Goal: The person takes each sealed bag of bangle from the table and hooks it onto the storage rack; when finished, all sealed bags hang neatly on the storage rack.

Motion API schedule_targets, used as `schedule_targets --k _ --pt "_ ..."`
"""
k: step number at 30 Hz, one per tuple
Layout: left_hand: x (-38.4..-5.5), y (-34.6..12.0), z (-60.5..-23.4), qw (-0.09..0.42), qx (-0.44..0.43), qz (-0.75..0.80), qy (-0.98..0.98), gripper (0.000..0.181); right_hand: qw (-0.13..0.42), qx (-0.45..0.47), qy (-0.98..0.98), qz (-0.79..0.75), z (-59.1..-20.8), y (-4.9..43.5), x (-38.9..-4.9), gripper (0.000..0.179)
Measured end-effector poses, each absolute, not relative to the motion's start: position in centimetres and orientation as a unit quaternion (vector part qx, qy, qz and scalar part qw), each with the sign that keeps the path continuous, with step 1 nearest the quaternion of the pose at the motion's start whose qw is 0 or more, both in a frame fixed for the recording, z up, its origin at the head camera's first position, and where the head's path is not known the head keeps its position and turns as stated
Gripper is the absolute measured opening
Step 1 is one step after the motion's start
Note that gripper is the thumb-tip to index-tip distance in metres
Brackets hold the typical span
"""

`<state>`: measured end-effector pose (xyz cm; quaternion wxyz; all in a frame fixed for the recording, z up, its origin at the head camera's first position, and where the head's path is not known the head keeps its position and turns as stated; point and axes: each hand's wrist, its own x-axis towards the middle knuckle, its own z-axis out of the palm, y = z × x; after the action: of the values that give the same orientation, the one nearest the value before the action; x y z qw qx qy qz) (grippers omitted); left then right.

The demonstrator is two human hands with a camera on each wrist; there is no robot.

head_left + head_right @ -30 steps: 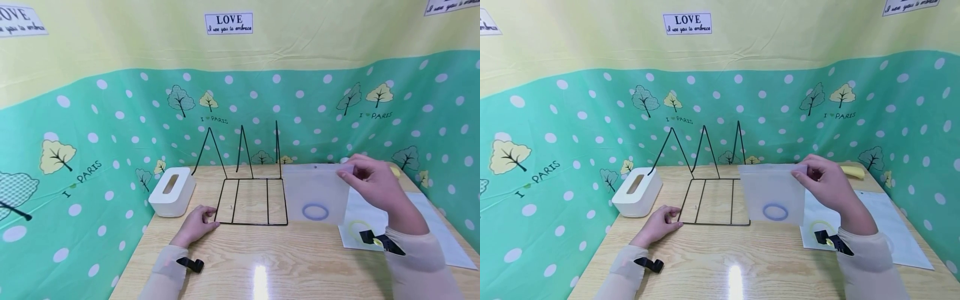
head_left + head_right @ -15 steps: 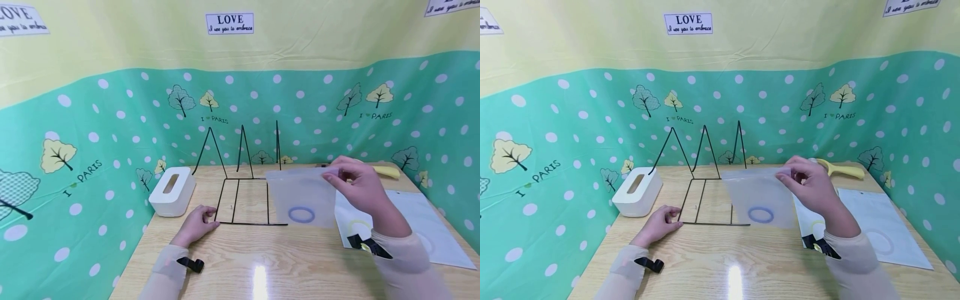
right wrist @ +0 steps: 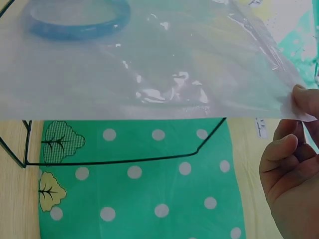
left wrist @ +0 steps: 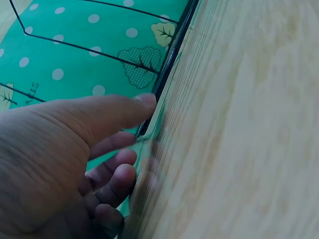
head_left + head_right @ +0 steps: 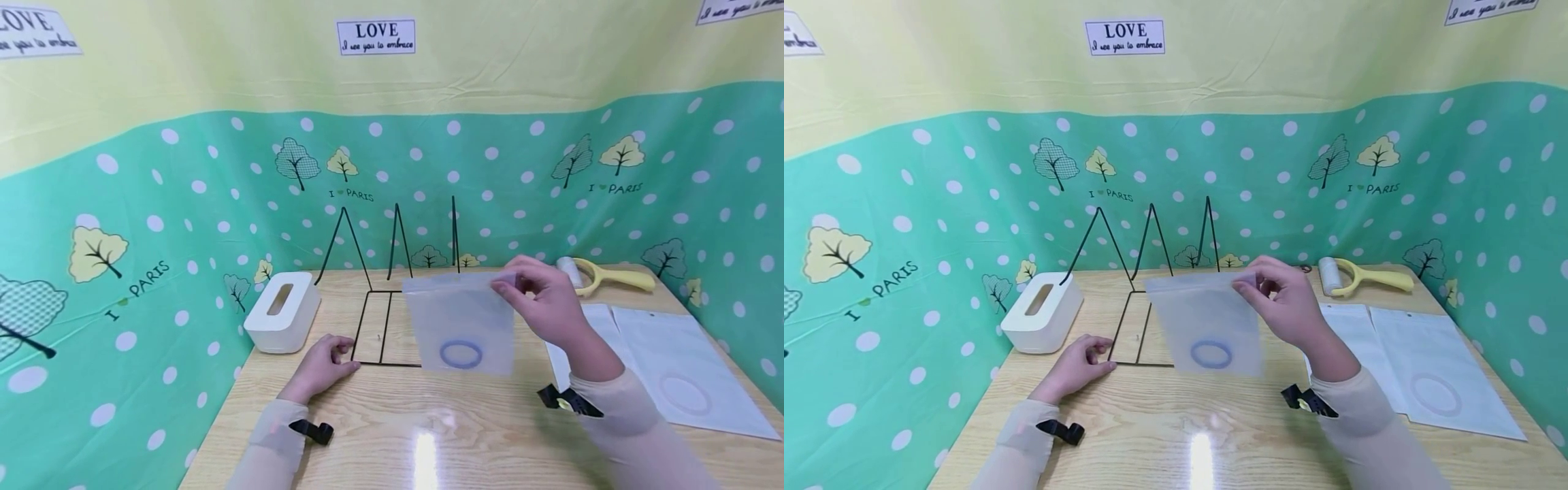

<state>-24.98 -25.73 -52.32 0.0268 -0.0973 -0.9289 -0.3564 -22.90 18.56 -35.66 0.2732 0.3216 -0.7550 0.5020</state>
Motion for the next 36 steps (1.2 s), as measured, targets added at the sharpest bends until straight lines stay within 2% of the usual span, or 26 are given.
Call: schedule_targets --k 5,11,18,27,36 --pt "-24.6 -25.7 -51.8 0.015 -0.107 -0.381 -0.918 0.051 0.274 0.325 -0.745 0.514 -34.1 16.8 -21.8 0.008" --pt "-23.9 -25.0 -50.9 0.005 -0.141 -0.419 -0.897 0.052 0.267 0.326 -0.735 0.532 -35.7 16.3 -22.9 0.001" --pt "-23.5 -23.9 -50.8 0.002 -0.218 -0.442 -0.87 0.051 0.257 0.323 -0.729 0.546 -36.4 15.2 -23.1 0.017" --pt "-22.7 -22.5 -50.3 -0.002 -0.256 -0.487 -0.835 0.047 0.253 0.33 -0.719 0.557 -36.8 12.9 -22.7 0.016" --pt "-22.2 -22.1 -49.9 0.025 -0.28 -0.494 -0.823 0.027 0.263 0.338 -0.705 0.565 -36.9 10.3 -22.4 0.019"
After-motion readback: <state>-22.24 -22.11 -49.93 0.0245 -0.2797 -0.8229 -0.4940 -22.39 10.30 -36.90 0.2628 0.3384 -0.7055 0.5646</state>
